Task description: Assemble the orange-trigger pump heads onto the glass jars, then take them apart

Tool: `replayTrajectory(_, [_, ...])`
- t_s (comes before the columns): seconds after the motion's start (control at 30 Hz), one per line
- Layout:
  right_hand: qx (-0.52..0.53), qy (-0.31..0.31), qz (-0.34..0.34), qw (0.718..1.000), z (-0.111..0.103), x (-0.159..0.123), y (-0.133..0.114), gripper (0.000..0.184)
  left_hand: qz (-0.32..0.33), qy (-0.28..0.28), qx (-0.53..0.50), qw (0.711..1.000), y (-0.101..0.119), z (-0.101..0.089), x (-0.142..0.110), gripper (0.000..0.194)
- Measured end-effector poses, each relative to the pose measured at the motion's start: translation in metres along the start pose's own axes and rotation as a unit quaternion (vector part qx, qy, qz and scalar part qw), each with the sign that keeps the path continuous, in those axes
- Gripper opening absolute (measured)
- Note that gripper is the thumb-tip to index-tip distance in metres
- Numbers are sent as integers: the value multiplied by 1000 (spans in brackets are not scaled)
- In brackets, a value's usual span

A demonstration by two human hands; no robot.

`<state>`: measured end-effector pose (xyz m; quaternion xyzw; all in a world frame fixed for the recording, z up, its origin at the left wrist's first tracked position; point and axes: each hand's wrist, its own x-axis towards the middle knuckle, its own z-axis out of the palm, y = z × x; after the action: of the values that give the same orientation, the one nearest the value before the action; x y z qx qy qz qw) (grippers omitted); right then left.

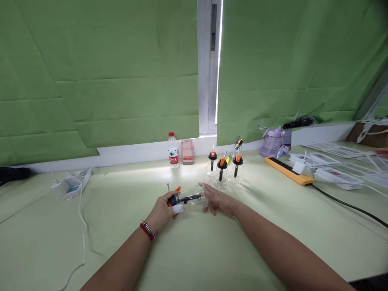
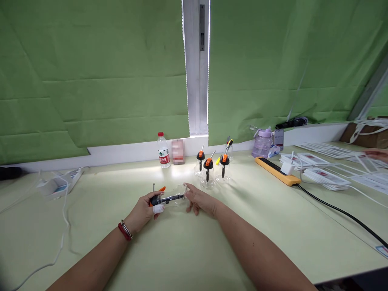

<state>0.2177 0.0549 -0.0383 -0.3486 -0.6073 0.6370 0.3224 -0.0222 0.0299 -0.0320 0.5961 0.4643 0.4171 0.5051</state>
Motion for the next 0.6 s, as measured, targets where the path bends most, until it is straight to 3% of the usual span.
replayTrajectory(0.1, [4,-4,-21,1000,-1,-4,-4,71,6,3,-11,1000,-1,-1,1,58])
replayTrajectory(0.37, [-7,8,22,1000,-2,3,3,53,5,-5,22,1000,3,2,-2,71])
replayTrajectory(0.6, [-29,4,51,998,-6,10,14,63,1,-17,36,999,0,-1,0,72])
